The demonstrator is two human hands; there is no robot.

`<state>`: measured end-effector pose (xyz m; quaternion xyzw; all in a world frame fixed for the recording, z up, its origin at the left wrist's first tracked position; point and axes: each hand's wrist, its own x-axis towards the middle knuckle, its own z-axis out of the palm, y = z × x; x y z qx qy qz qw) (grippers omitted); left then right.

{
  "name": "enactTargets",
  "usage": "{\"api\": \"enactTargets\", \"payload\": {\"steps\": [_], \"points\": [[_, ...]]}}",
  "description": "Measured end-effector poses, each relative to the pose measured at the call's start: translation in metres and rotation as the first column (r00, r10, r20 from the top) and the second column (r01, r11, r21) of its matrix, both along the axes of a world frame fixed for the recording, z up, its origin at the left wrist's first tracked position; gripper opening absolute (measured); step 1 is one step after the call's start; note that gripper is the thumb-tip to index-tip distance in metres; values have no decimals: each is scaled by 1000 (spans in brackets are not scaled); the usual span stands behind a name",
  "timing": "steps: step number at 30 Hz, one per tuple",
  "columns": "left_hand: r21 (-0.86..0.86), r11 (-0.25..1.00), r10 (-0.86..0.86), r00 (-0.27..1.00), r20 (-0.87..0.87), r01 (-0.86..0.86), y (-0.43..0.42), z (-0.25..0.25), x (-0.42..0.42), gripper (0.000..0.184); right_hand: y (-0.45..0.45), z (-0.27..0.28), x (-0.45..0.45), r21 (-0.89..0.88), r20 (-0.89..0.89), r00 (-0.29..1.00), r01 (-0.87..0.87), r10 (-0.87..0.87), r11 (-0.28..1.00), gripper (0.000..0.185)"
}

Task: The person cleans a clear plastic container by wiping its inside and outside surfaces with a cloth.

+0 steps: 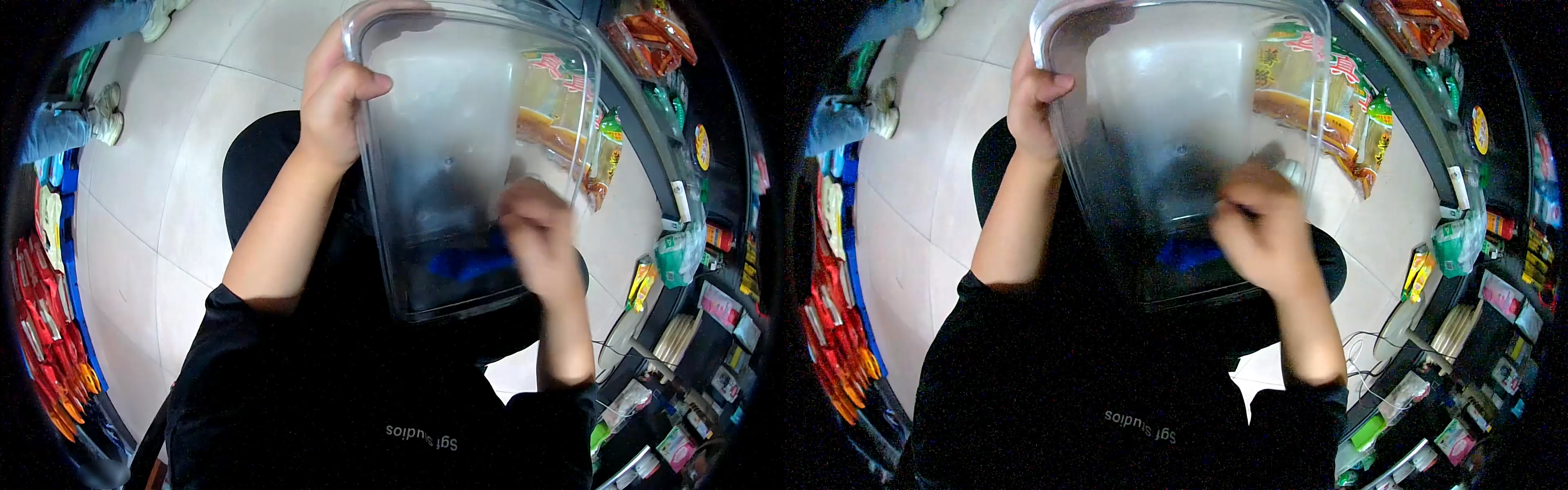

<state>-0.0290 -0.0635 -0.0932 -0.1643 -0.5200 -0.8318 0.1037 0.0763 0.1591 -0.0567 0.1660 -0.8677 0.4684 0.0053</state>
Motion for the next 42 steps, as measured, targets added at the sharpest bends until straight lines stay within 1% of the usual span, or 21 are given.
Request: {"api": "enactTargets", "payload": {"steps": [2, 4, 6, 8, 10, 13, 14, 16, 17, 18, 20, 22, 23, 25, 28, 31, 34, 36, 39, 40, 42], "points": [[-74, 997, -23, 999, -23, 21, -3, 8, 2, 69, 21, 38, 13, -169, 166, 937, 335, -309, 927, 25], [-145, 989, -48, 998, -46, 41, -2, 12, 2, 69, 43, 55, 12, 33, 91, 840, 534, -535, 845, 33], [-73, 996, -56, 993, -108, 48, -1, 6, -2, 65, 61, 47, 14, 238, 30, 841, 519, -540, 821, 39], [-92, 994, -67, 987, -143, 54, 0, 9, -2, 66, 65, 35, 22, 489, 241, 872, 269, -425, 830, 28], [-53, 996, -75, 997, -5, 75, 4, 19, 7, 66, 59, 16, 25, 485, 391, 799, 243, -457, 840, 23], [-159, 987, 11, 1000, 0, -11, -1, 18, 5, 61, 61, -8, 26, 141, 224, 918, 302, -327, 943, 14], [-163, 987, 12, 1000, -19, -15, -1, 19, 4, 61, 63, -7, 27, 131, 208, 922, 304, -326, 944, 14], [-263, 910, 332, 943, 7, -319, 6, 30, 4, 56, 58, 11, 28, -31, 188, 899, 408, -396, 912, 14], [-438, 713, 472, 837, -277, -547, -3, 23, -3, 54, 57, 21, 30, 5, 85, 889, 451, -450, 892, 17], [-423, 716, 470, 832, -295, -555, 1, 29, -2, 54, 54, 31, 33, -3, 63, 889, 454, -453, 891, 17], [-461, 638, 433, 782, -447, -617, 11, 41, 19, 44, 41, 53, 36, 160, -182, 816, 575, -549, 802, 20], [-541, 828, 28, 976, -215, -143, 33, 56, 42, 47, 21, 66, 35, 233, -441, 763, 605, -472, 761, 18], [-391, 914, -156, 983, -96, 107, 53, 63, 50, 56, 13, 69, 34, 288, -499, 749, 617, -435, 732, 17], [-37, 935, -353, 936, -6, 353, 82, 65, 59, 78, -4, 68, 32, 378, -561, 743, 622, -365, 686, 16], [193, 936, -329, 926, 186, 294, 95, 79, 60, 66, -29, 54, 36, 455, -532, 797, 554, -287, 697, 17], [242, 942, -300, 908, 293, 233, 76, 61, 54, 50, -42, 43, 43, 437, -469, 857, 435, -214, 787, 23], [375, 880, -411, 862, 297, 290, 56, 52, 56, 46, -34, 55, 48, 206, -186, 967, 210, -172, 956, 37], [375, 882, -413, 851, 323, 285, 46, 52, 53, 45, -19, 58, 50, -111, 55, 956, 293, -288, 950, 31], [431, 825, -507, 817, 275, 367, 39, 46, 49, 47, 11, 81, 47, -347, 268, 886, 456, -380, 820, 34], [444, 820, -509, 816, 275, 361, 39, 43, 49, 47, 14, 87, 46, -470, 244, 889, 457, -387, 755, 38], [502, 721, -617, 772, 152, 478, 39, 34, 48, 51, 11, 93, 47, -437, 108, 893, 438, -437, 786, 38]]}}
